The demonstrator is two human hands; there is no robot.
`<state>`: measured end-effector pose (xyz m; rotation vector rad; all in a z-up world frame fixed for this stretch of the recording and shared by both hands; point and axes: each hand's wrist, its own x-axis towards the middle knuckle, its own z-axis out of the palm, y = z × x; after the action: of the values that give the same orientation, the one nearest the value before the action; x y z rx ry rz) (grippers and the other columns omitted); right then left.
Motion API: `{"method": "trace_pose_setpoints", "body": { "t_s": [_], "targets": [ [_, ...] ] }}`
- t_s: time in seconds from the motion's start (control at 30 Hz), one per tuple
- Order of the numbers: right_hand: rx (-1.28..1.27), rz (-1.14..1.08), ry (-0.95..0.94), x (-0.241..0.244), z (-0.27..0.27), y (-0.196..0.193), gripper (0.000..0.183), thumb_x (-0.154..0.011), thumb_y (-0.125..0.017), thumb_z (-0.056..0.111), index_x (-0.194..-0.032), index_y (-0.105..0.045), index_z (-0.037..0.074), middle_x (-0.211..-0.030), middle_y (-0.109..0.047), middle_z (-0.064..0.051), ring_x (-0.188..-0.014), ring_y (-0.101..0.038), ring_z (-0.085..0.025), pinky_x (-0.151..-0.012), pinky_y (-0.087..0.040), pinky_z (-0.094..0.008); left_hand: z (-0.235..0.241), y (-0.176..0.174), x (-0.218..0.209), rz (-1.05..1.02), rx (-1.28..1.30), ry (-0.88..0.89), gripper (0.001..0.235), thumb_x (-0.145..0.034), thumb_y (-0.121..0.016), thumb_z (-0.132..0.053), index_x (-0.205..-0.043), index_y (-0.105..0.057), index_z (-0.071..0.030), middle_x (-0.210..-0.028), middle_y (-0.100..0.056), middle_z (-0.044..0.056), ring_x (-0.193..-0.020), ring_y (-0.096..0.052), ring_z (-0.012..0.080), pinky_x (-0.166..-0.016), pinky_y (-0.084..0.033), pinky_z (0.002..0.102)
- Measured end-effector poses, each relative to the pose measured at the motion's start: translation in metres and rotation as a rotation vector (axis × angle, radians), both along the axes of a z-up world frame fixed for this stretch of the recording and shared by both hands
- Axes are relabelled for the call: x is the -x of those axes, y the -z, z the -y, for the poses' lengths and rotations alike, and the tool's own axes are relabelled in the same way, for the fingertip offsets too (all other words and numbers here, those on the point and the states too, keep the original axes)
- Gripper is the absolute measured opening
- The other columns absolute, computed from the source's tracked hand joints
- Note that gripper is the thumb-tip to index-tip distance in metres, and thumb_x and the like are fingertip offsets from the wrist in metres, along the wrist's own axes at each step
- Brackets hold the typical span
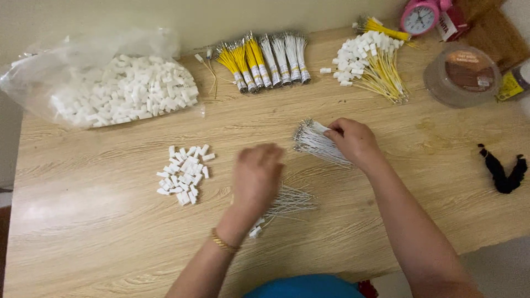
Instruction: Assembling small white plastic connectors onto thin metal wires at a workstation
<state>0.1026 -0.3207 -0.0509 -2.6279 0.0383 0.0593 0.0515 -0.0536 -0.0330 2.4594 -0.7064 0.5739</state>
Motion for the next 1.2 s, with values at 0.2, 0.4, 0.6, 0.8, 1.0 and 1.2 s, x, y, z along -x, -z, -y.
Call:
{"method": "trace_pose_setpoints", "body": {
  "t_s": [0.2,0.4,0.6,0.8,1.0,1.2],
  "targets": [
    [-0.046,-0.049,0.012,-0.004,0.015,0.003,0.031,-0.093,-0.061,0.026,-0.12,-0.063,0.011,-0.109,-0.069,-0.018,-0.107,-0.064,-0.035,-0.09,-0.05,-0.047,0.075,0.013,0.004,-0.053,-0.252,0.173,0.046,-0.072,-0.076,-0.031,-0.114,-0.063,-0.016,-0.125,-0.06,0.006,-0.117,-0.058,0.025,-0.093,-0.047,0.042],
    [-0.104,-0.093,-0.099,-0.017,0.03,0.029,0.031,-0.097,-0.053,0.019,-0.125,-0.06,0.008,-0.115,-0.065,-0.023,-0.112,-0.061,-0.04,-0.092,-0.049,-0.05,0.102,0.044,-0.022,-0.11,-0.371,0.129,0.049,-0.082,-0.055,-0.024,-0.131,-0.055,-0.016,-0.135,-0.051,0.006,-0.121,-0.052,0.0264,-0.087,-0.047,0.043],
    [-0.042,-0.135,-0.169,0.01,-0.009,-0.056,0.04,-0.092,-0.059,0.035,-0.119,-0.064,0.007,-0.108,-0.067,-0.025,-0.108,-0.062,-0.043,-0.091,-0.048,-0.052,0.102,0.05,-0.027,-0.127,-0.478,0.114,0.055,-0.08,-0.065,-0.04,-0.129,-0.055,-0.017,-0.126,-0.054,0.001,-0.116,-0.05,0.0221,-0.081,-0.048,0.039],
    [0.051,-0.084,-0.106,-0.03,0.022,0.022,0.034,-0.095,-0.054,0.035,-0.115,-0.066,0.01,-0.101,-0.066,-0.019,-0.104,-0.063,-0.038,-0.087,-0.05,-0.047,0.099,0.045,-0.026,-0.15,-0.441,0.143,0.049,-0.082,-0.064,-0.039,-0.125,-0.058,-0.017,-0.125,-0.054,0.003,-0.116,-0.05,0.023,-0.082,-0.046,0.04],
    [0.056,-0.068,-0.117,-0.014,0.007,-0.018,0.031,-0.093,-0.051,0.03,-0.106,-0.066,0.005,-0.094,-0.065,-0.027,-0.098,-0.063,-0.045,-0.083,-0.048,-0.056,0.103,0.043,-0.026,-0.1,-0.389,0.112,0.044,-0.087,-0.054,-0.026,-0.13,-0.055,-0.016,-0.127,-0.051,0.005,-0.114,-0.052,0.0247,-0.085,-0.045,0.04],
    [-0.043,-0.088,-0.136,-0.023,0.019,0.006,0.029,-0.094,-0.051,0.025,-0.11,-0.062,0.003,-0.101,-0.064,-0.029,-0.102,-0.061,-0.047,-0.082,-0.048,-0.055,0.104,0.032,-0.032,-0.025,-0.483,0.089,0.052,-0.088,-0.054,-0.028,-0.14,-0.046,-0.022,-0.14,-0.043,0.002,-0.125,-0.043,0.0222,-0.097,-0.037,0.045]
  ]
}}
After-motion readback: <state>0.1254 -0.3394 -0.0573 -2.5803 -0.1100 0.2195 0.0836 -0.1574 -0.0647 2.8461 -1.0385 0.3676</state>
